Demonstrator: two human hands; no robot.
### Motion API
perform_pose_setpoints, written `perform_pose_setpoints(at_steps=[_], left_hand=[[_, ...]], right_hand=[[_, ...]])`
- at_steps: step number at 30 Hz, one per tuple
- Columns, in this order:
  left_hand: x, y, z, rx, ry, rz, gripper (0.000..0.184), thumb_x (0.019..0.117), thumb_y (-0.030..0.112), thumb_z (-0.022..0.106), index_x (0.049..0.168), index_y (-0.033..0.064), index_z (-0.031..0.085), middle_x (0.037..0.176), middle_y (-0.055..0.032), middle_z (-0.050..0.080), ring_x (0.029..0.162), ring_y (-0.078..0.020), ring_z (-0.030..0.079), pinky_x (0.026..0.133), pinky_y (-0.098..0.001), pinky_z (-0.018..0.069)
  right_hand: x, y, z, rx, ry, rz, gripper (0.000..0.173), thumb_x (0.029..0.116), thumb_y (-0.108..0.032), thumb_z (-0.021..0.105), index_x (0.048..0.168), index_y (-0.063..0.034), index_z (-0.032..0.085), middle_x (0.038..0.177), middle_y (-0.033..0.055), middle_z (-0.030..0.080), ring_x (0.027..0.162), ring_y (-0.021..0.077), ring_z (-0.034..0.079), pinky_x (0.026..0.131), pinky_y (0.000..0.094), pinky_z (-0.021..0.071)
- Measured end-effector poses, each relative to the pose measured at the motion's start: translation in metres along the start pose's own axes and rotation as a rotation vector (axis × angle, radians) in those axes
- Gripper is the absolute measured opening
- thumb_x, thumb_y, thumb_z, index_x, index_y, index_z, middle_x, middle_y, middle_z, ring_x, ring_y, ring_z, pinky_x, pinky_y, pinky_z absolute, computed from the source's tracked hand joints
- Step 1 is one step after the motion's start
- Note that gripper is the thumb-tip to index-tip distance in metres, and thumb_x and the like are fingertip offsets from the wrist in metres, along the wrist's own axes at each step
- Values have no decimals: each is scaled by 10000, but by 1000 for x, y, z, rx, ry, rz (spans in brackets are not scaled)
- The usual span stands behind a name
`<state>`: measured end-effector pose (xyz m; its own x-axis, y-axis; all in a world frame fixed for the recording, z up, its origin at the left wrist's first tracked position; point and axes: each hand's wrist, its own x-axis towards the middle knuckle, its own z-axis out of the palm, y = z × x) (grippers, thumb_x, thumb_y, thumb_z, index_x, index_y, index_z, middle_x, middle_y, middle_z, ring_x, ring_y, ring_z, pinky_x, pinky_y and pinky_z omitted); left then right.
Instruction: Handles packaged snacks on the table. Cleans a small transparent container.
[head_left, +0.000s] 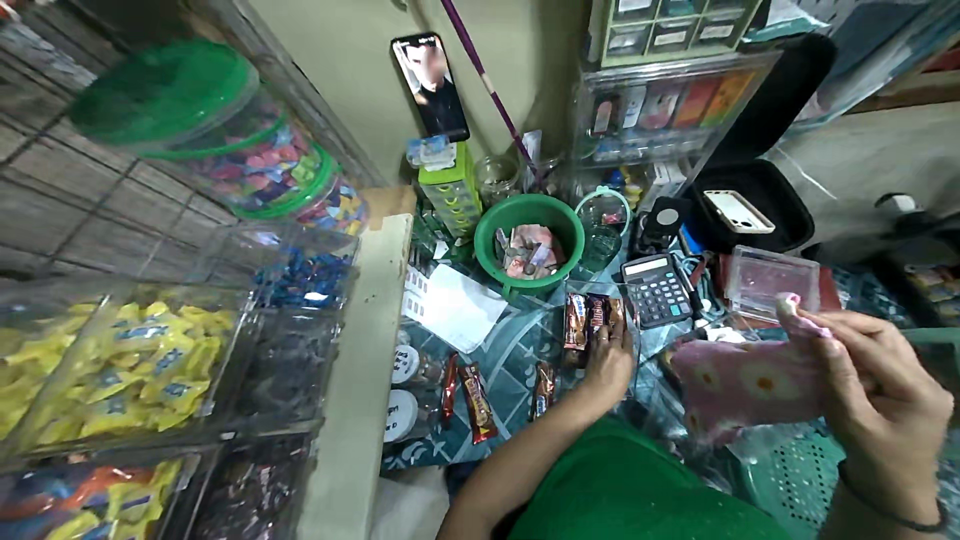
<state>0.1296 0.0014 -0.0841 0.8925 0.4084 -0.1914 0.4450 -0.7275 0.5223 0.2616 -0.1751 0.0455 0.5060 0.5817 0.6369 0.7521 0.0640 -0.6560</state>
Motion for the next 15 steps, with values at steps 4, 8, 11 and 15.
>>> perform_pose_setpoints(at_steps=[4,8,11,15], left_hand=[[-40,-6,-21,-105,315,179,341,992,89,560,1303,-4,664,1411,-225,582,1263,-432,579,1040,-517,486],[-107,-32,-57,-71,470,-229,282,1018,177,557,1133,-12,731,1125,-199,722,1060,-360,701,936,-516,555],[-132,-78,-62,21,216,-821,453,1048,239,528,1356,-92,551,1225,-322,633,1163,-479,614,1000,-600,470],[-140,-126,-25,26,204,-1065,617,1003,191,614,1514,-47,363,1265,-323,607,1200,-483,590,1015,-571,469]], right_hand=[[-5,8,-1,15,-4,21,301,1057,-209,530,1151,-2,727,1183,70,675,1120,78,616,991,237,503],[-4,16,-3,28,-19,17,298,1057,-226,543,1146,-5,723,1174,60,680,1119,81,621,1000,254,506],[0,17,4,35,-45,22,311,1058,-230,533,1152,-3,725,1171,67,680,1116,79,618,996,242,502],[12,6,31,67,-131,-36,306,1064,-228,521,1152,-28,734,1154,78,682,1106,51,610,974,208,493]])
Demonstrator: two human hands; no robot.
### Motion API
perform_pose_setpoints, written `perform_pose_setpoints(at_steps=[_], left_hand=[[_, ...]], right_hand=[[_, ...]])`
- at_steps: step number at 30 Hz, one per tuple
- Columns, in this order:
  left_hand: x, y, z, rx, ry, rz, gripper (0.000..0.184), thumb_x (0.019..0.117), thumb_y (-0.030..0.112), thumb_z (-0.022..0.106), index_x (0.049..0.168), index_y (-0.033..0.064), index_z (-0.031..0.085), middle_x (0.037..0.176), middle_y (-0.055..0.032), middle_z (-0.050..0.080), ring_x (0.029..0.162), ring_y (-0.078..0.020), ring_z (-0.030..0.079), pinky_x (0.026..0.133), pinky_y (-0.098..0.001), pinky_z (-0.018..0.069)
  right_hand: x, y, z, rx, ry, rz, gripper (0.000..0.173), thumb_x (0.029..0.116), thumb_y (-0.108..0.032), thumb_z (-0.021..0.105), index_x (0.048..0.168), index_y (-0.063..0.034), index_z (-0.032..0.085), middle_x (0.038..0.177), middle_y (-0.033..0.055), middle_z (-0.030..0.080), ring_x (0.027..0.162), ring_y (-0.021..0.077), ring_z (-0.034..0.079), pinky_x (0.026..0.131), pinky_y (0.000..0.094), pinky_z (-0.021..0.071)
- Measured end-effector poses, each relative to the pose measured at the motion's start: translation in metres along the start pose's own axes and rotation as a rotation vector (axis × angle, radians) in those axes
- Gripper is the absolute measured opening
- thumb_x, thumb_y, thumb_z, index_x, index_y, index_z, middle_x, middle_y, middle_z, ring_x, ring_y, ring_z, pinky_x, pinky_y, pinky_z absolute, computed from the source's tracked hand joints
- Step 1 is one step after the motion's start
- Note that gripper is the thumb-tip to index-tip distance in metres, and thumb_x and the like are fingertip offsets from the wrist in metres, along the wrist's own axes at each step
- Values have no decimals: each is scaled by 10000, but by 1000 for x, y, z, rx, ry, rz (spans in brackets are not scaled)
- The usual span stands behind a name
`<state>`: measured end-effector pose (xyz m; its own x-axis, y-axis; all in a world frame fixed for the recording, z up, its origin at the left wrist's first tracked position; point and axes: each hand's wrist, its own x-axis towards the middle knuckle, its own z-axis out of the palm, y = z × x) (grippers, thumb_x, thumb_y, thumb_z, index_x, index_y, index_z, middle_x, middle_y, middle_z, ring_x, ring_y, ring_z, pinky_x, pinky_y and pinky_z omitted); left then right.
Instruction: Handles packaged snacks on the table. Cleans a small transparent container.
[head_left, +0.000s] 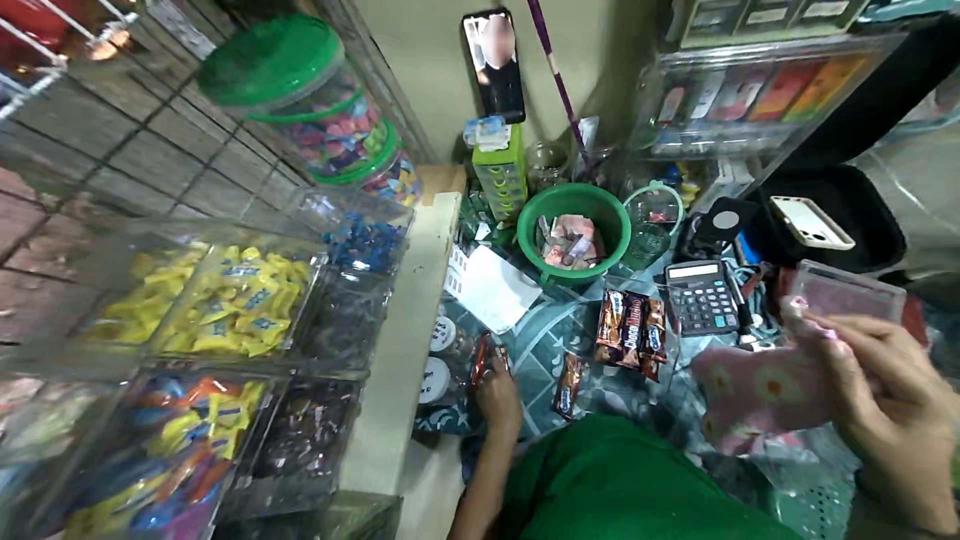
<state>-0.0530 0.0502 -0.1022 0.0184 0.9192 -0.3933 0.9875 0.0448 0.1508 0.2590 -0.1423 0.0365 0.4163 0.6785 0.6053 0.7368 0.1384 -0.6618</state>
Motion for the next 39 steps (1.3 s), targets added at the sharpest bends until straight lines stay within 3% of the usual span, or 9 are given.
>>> perform_pose_setpoints(at_steps=[4,10,12,15,22,28,30,33,39], left_hand=[[-9,-8,-1,-410,99,112,660,919,94,687,1483,-86,394,1122,-329,665,1027,-456,677,927,-572,526],[-58,40,-43,-1509,-183,426,477,1039,142,411,1481,-37,409,1293,-104,619,1012,-83,666,859,-298,582],[-85,69,-51,-1714,-201,336,325,1061,103,327,1312,-1,506,1034,9,695,879,-37,685,787,-262,598],[-95,81,-51,-1808,-261,387,293,1068,88,295,1156,42,570,898,56,703,828,-23,686,777,-242,593],[-76,67,-37,-1557,-264,797,352,1049,80,437,1308,-133,546,1234,-103,664,1053,-83,670,945,-313,566],[-79,77,-51,-1876,-233,454,308,1028,72,329,1178,55,598,952,43,726,853,-34,696,777,-245,595],[-66,73,-60,-2006,-328,454,359,1077,158,276,1366,33,448,1060,-20,698,943,-92,698,837,-256,592],[-40,60,-63,-2226,-504,535,348,1030,167,490,1353,45,444,1170,-153,709,1062,-270,717,932,-394,595],[-14,46,-52,-2091,-699,724,688,756,302,872,1318,84,540,1013,-23,682,734,-73,649,618,-197,541]], right_hand=[[11,-14,31,100,-120,-77,285,1072,-245,505,1184,-104,726,1175,29,679,1107,13,607,967,182,499],[-4,-41,127,272,-265,-129,285,1040,-180,544,1213,-39,722,1163,129,677,1096,123,635,973,254,527],[-20,-47,162,271,-305,-224,293,1020,-168,565,1245,-47,707,1162,155,665,1099,201,619,992,290,499],[-15,-43,181,193,-222,-328,298,1013,-147,552,1272,-68,677,1162,149,656,1072,227,604,984,302,479],[43,-42,163,91,-118,-50,325,1030,-158,521,1240,-1,712,1181,187,655,1102,272,628,981,390,525],[-19,-51,174,234,-292,-281,317,1006,-107,563,1295,-18,656,1171,200,646,1088,257,632,976,328,523],[-42,-44,175,275,-403,-401,304,1006,-101,566,1294,-45,647,1162,168,633,1092,241,612,1002,286,495],[-36,-27,154,322,-484,-352,265,1026,-125,551,1243,-64,691,1156,139,655,1113,200,615,1010,263,489],[12,-25,105,319,-142,-119,315,1069,-211,496,1243,-68,716,1175,84,668,1097,59,607,969,213,504]])
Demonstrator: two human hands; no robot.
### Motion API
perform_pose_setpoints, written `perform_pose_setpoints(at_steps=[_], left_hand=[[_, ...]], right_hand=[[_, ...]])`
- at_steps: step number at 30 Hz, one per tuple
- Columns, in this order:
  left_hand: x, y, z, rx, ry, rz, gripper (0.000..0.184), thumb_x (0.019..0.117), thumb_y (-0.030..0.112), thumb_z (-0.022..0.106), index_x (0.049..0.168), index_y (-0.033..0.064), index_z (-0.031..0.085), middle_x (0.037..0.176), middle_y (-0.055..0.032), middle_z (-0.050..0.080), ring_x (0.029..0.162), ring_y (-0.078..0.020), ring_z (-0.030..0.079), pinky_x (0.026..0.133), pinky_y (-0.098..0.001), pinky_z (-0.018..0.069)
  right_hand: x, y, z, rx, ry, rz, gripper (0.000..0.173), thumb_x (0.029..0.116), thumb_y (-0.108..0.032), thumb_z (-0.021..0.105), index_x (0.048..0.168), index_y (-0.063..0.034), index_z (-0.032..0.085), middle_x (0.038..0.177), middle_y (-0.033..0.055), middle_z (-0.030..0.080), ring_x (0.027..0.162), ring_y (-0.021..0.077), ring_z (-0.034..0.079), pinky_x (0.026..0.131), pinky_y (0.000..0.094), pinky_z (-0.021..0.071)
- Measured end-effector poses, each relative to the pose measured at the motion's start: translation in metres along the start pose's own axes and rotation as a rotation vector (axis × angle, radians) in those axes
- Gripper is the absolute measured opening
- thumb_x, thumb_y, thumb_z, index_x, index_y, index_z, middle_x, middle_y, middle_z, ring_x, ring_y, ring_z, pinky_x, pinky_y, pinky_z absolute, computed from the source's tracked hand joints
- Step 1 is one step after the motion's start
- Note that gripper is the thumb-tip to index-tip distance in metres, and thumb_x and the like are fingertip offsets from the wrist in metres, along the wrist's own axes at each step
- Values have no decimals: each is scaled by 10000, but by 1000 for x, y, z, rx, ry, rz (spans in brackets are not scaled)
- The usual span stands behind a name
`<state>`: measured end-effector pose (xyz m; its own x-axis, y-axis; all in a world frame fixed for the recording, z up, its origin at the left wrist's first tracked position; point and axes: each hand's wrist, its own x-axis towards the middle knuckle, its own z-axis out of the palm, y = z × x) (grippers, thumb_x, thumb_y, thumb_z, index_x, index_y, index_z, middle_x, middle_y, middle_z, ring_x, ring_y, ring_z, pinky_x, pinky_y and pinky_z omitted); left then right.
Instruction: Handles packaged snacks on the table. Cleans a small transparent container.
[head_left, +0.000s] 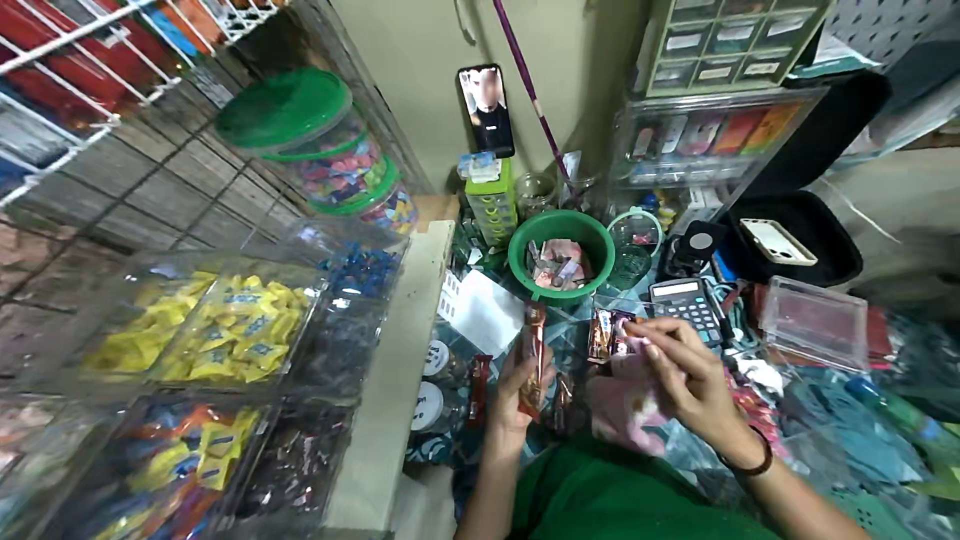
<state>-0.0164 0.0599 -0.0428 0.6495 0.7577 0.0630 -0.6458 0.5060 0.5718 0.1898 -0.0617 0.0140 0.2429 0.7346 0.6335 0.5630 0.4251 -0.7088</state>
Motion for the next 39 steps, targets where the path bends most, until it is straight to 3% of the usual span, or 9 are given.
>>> perform_pose_setpoints(at_steps=[3,5,8,13,18,22,27,37,39], left_hand=[[-1,-10,18,-21,81,-27,693,844,320,811,1370,68,436,1053,-72,719,845,-147,727,726,-276,616],[-4,-17,39,3,157,-34,347,1055,315,464,1318,92,504,1025,-36,737,879,-110,732,758,-270,624],[-8,-28,60,-56,253,-90,531,1097,312,128,1070,159,635,907,14,747,825,-67,721,730,-257,606],[-15,-31,52,55,124,-80,450,1102,325,349,1503,123,330,1208,-18,684,1032,-93,698,866,-294,602],[-4,-21,52,-67,154,0,439,1108,367,271,1394,125,499,1213,-48,701,1083,-123,691,892,-310,592],[1,-11,41,-88,130,74,654,1098,475,212,1616,94,93,1569,-159,407,1395,-275,493,1113,-414,469],[-8,-21,60,15,217,-93,572,1088,498,164,1471,138,389,1259,-2,673,1073,-89,681,849,-282,594],[-4,-8,46,-71,220,88,593,1100,462,231,1556,83,218,1409,-114,579,1229,-208,635,991,-340,559],[-6,-8,43,-175,272,122,372,1072,235,418,1404,67,422,1262,-132,677,1088,-215,710,885,-326,608]], right_hand=[[8,-17,17,-49,-1,-52,291,1051,-182,533,1240,-51,712,1159,116,670,1068,88,626,947,222,525],[2,-23,43,-112,-98,-72,297,1032,-158,554,1266,-37,692,1168,150,662,1089,157,632,976,264,522],[-1,-11,77,-213,-161,-101,302,1011,-131,574,1272,-33,688,1146,170,678,1075,272,641,973,374,520],[49,5,74,-320,-19,7,280,995,-120,582,1214,-12,719,1105,183,674,1033,306,656,911,414,563],[15,-2,86,-201,-137,-80,299,993,-115,592,1255,-12,693,1122,193,671,1075,301,641,965,394,541],[-34,0,92,-118,-318,-284,250,1002,-118,586,1205,-42,710,1097,143,680,1062,255,630,990,310,504],[18,6,76,-240,-171,-179,247,985,-82,588,1186,-28,721,1081,167,691,1034,281,657,949,370,537],[-37,-7,94,-99,-324,-257,220,980,-98,603,1154,-33,721,1109,146,693,1073,281,643,993,345,513],[-45,-1,80,8,-424,-267,239,983,-78,604,1192,-39,714,1120,144,681,1086,268,629,1003,316,503]])
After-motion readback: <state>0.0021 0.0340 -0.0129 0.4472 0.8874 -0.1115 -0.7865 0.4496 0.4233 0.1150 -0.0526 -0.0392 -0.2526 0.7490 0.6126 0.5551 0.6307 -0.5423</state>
